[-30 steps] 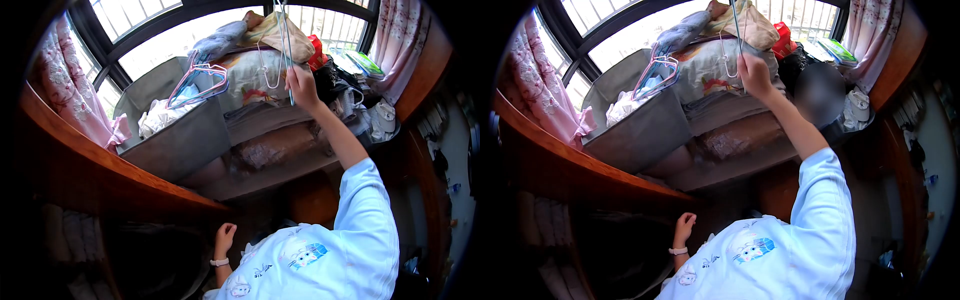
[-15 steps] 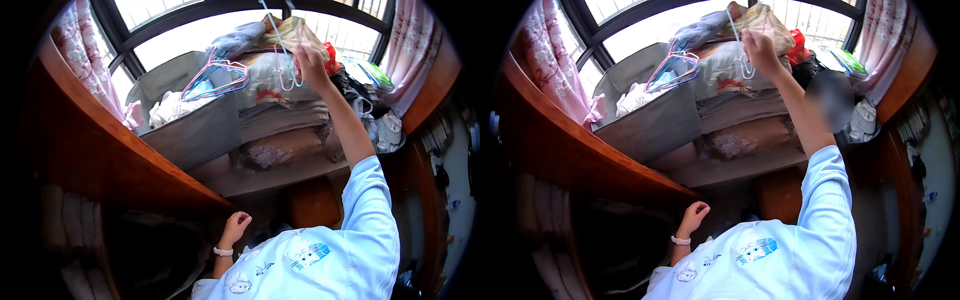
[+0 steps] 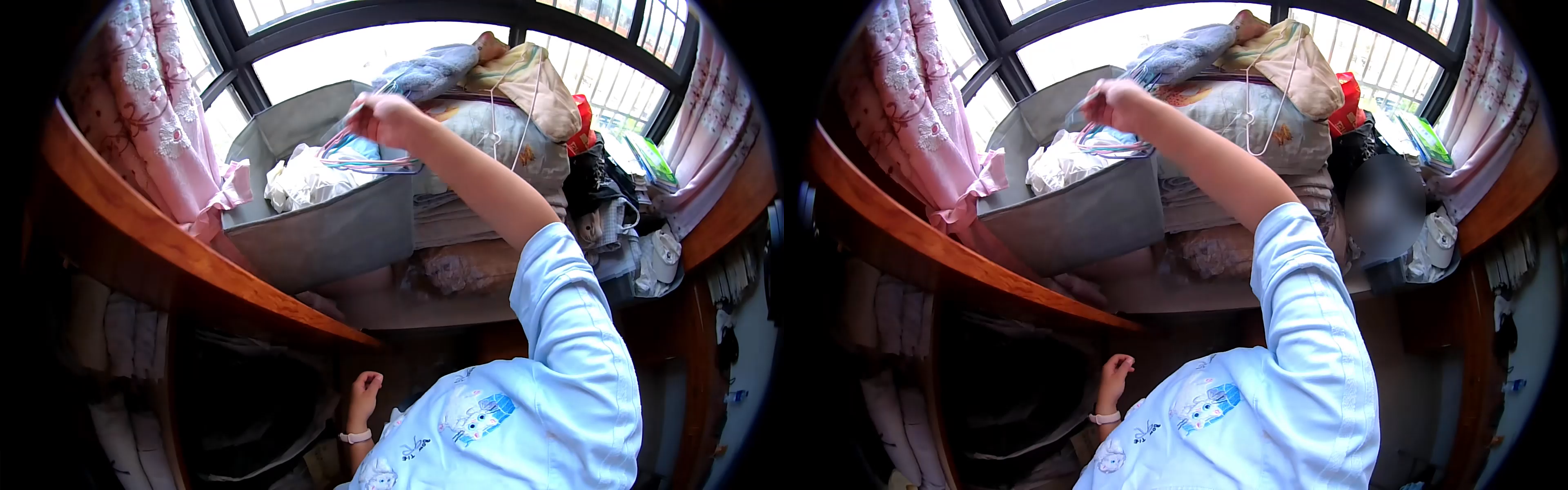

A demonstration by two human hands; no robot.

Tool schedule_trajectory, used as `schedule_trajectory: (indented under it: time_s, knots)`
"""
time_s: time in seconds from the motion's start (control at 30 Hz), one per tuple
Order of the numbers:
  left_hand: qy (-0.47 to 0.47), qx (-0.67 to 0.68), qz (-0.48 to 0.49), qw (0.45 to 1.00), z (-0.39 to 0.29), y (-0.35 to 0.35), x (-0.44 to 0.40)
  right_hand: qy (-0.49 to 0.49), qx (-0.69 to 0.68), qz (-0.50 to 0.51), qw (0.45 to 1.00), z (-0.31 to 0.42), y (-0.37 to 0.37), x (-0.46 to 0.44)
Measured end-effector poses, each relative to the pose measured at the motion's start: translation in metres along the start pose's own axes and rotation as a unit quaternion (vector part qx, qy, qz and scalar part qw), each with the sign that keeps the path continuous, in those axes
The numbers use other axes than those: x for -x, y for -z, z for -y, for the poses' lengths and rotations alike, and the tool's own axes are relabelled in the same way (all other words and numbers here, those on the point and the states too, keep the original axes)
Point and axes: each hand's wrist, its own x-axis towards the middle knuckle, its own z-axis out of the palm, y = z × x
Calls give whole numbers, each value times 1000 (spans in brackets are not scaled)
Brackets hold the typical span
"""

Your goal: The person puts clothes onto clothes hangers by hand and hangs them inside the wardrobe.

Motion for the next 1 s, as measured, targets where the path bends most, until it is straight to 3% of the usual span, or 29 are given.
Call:
schedule_trajectory:
  time_s: [0.07, 0.1, 0.17, 0.2, 0.23, 0.27, 0.3, 0.37, 0.43, 0.47, 0.53, 0.57, 0.63, 0.73, 0.77, 0.87, 0.9, 1.0]
  knots:
    - [3, -6, 6, 1000, 0, -3, -8, -173, 119, 3, 978, 3, -8, 8]
    - [4, -9, 10, 1000, -1, -4, -11, -174, 188, 33, 966, 12, -8, 23]
    - [21, -11, 13, 1000, -1, -7, -18, 37, 475, 61, 877, 35, 7, 44]
    - [22, -12, 16, 1000, -2, -7, -21, 182, 550, -39, 814, 46, 27, 57]
    - [28, -14, 12, 999, -2, -9, -26, 319, 605, -137, 716, 57, 46, 71]
    - [37, -15, 7, 999, 0, -12, -26, 385, 674, -300, 554, 54, 69, 74]
    - [41, -13, 11, 999, 3, -14, -27, 428, 702, -443, 357, 43, 98, 72]
    - [35, -29, 22, 999, 7, -13, -34, 121, 777, -507, 353, 21, 150, 68]
    - [26, -70, 27, 997, -3, -16, -38, -11, 753, -532, 387, 12, 188, 71]
    - [17, -69, 27, 997, -4, -16, -36, -13, 754, -531, 387, 13, 200, 78]
    - [11, -74, 30, 997, -7, -13, -29, -11, 685, -521, 508, 14, 213, 92]
    - [9, -86, 39, 995, -8, -13, -27, -15, 682, -525, 509, 12, 218, 94]
    - [7, -108, 61, 992, -9, -12, -24, 30, 719, -509, 472, 20, 207, 112]
    - [35, -117, 149, 981, -4, -18, -23, 88, 695, -514, 496, 33, 175, 133]
    - [52, -135, 172, 974, -6, -23, -24, 137, 695, -530, 467, 37, 178, 126]
    - [30, -185, 269, 945, -4, -32, -36, 148, 696, -563, 420, 55, 169, 105]
    - [6, -202, 283, 937, -23, -40, -36, 141, 711, -572, 384, 59, 158, 106]
    - [-33, -199, 283, 938, -40, -48, -42, 132, 745, -543, 365, 59, 157, 121]
